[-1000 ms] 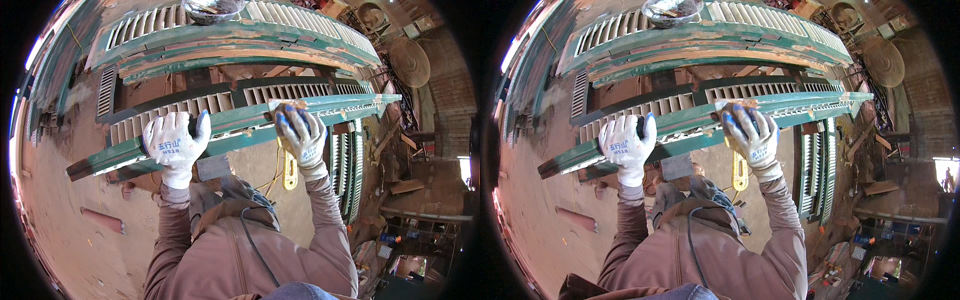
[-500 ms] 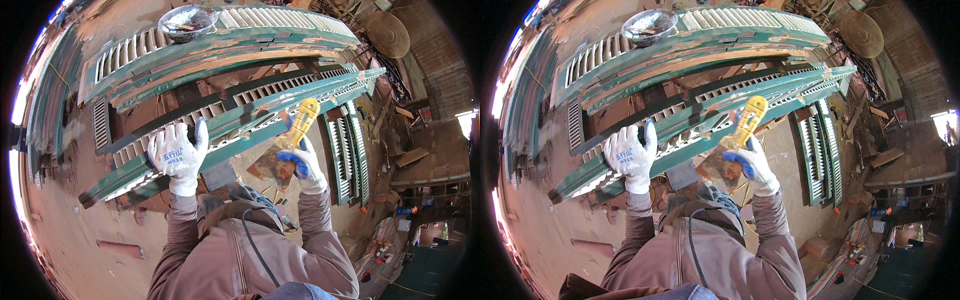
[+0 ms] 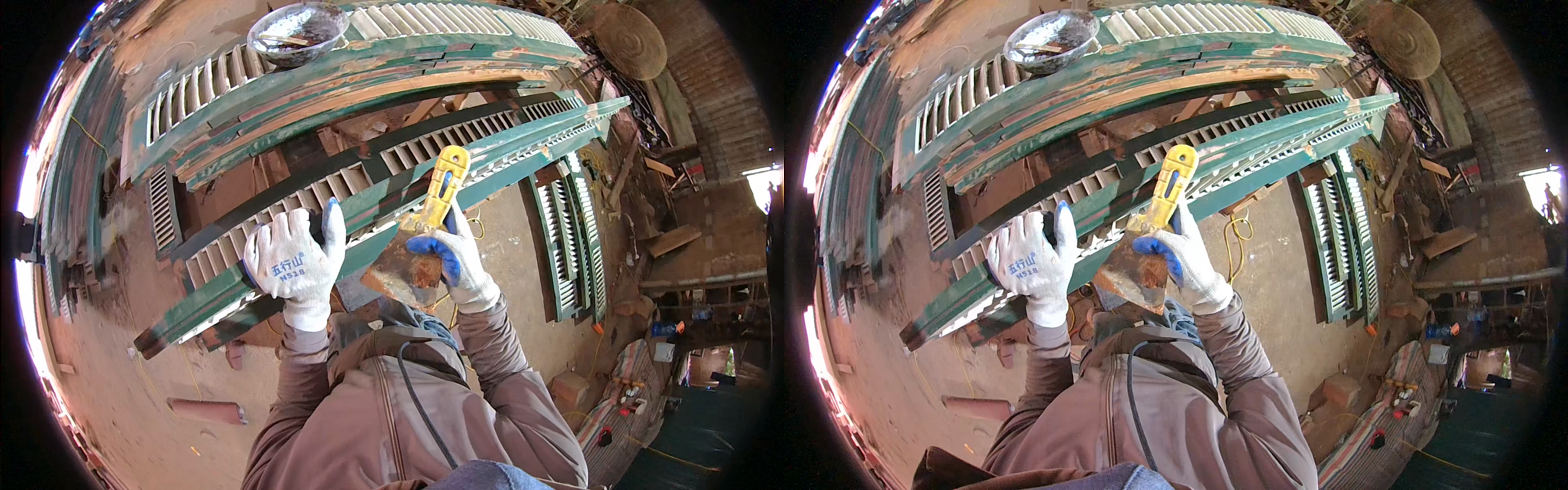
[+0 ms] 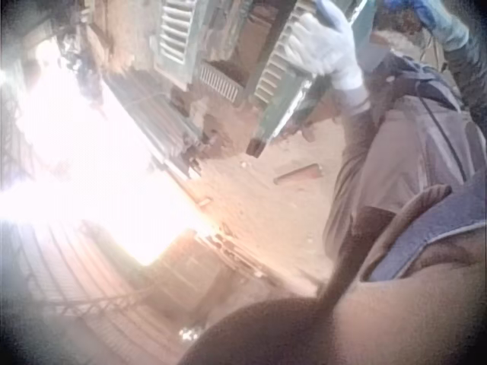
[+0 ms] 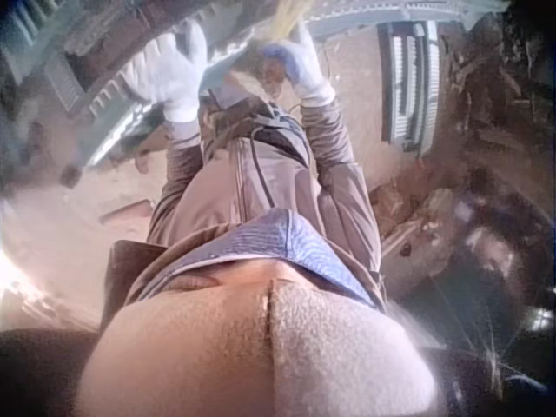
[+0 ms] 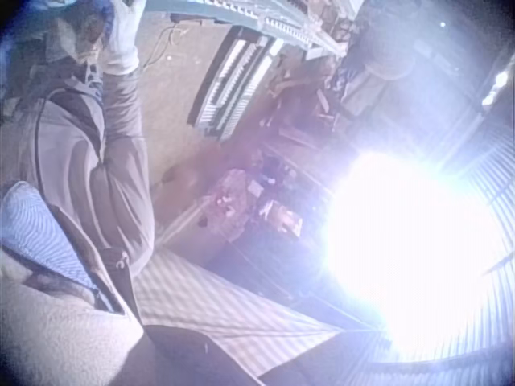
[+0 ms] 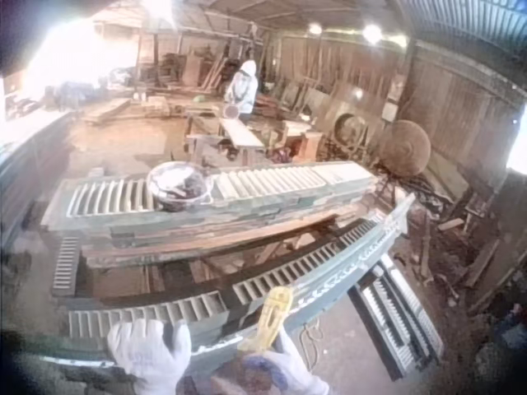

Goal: The person applies a brown wood stain to a green wooden louvered shutter using a yellow brush, repeatedly dipping the brush into a small container and coating the slats and frame. The person repositions the shutter to reach different sections and continues applying the stain across the surface.

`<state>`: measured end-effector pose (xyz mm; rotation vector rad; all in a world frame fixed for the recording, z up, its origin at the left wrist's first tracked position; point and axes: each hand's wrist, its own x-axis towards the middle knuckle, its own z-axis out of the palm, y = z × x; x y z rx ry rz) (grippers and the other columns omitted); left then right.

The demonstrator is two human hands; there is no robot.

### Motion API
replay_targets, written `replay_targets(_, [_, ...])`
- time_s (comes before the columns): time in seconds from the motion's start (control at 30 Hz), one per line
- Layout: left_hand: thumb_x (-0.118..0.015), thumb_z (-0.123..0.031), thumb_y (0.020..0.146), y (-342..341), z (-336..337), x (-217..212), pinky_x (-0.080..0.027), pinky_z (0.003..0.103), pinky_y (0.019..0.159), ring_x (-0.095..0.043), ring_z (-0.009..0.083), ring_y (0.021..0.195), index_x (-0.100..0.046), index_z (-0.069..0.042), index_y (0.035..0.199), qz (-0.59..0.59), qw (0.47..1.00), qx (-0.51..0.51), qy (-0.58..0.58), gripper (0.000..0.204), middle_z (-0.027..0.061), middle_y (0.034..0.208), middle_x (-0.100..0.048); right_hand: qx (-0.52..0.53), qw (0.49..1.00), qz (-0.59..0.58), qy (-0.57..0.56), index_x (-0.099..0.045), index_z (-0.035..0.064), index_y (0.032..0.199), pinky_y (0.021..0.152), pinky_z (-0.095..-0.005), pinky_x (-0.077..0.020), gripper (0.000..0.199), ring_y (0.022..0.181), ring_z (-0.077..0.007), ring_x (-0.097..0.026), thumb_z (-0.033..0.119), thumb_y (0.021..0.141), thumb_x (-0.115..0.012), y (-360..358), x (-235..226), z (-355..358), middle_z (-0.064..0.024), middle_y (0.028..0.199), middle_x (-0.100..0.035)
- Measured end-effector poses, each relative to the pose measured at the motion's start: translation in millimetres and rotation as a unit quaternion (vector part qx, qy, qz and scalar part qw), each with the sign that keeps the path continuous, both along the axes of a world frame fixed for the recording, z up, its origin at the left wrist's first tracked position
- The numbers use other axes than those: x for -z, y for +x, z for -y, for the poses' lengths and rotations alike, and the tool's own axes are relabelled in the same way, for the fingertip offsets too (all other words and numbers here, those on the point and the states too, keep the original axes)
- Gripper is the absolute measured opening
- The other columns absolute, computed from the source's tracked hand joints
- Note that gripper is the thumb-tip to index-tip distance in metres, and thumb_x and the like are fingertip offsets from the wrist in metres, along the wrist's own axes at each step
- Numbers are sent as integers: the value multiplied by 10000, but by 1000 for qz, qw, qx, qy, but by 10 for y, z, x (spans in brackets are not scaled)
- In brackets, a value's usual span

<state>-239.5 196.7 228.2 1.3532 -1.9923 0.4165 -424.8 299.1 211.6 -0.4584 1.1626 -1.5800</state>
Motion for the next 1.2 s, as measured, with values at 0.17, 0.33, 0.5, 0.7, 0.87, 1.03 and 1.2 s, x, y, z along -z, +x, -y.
replay_targets(0.17, [-701,-489,891,20,37,43,-489,387,820,-615,234,710,-642,-169,743,2,1000,4,3,357,26,714,-613,-50,997,-52,16,-338,72,1549,833,-307,-591,769,1088,-201,-630,-100,843,-586,41,-154,-137,-116,1297,-548])
replay_targets(0.33, [-708,-424,900,21,28,-19,-462,389,748,-619,247,739,-653,-156,795,-3,1000,14,-3,294,37,749,-624,51,994,-94,4,-402,0,1492,823,-299,-578,678,1002,-196,-668,-14,840,-589,-336,-241,-192,-99,1182,-615])
replay_targets(0.5, [-705,-449,896,4,28,-12,-470,377,799,-623,237,746,-647,-163,782,-6,1000,11,-7,313,30,751,-623,20,995,-93,17,-398,8,1486,822,-294,-585,596,971,-193,-669,-7,914,-565,-590,-41,-84,-113,1200,-599])
replay_targets(0.7, [-696,-442,905,28,-4,-16,-471,384,807,-643,245,802,-652,-159,789,-5,1000,7,17,309,43,811,-656,-19,996,-78,44,-301,42,1562,811,-289,-587,721,958,-199,-673,-49,898,-565,-546,-164,22,-119,1207,-593])
replay_targets(0.87, [-694,-449,908,8,39,1,-471,382,799,-638,249,781,-651,-159,773,-8,1000,2,22,323,45,780,-649,-47,997,-43,43,-175,107,1638,780,-259,-564,879,951,-176,-648,-77,871,-563,-242,-315,87,-136,1296,-554])
replay_targets(1.03, [-696,-451,907,2,55,-20,-476,380,780,-635,249,748,-655,-158,775,1,1000,-3,15,324,44,728,-630,-58,997,-42,41,-131,116,1650,808,-279,-578,926,1041,-189,-641,-84,851,-553,142,-353,134,-151,1462,-466])
replay_targets(1.2, [-701,-441,905,19,75,88,-479,381,778,-637,252,749,-665,-154,785,11,1000,-4,-5,313,44,736,-635,-91,995,-18,27,-217,100,1624,822,-298,-574,873,1088,-202,-629,-96,842,-551,193,-345,-12,-140,1381,-520])
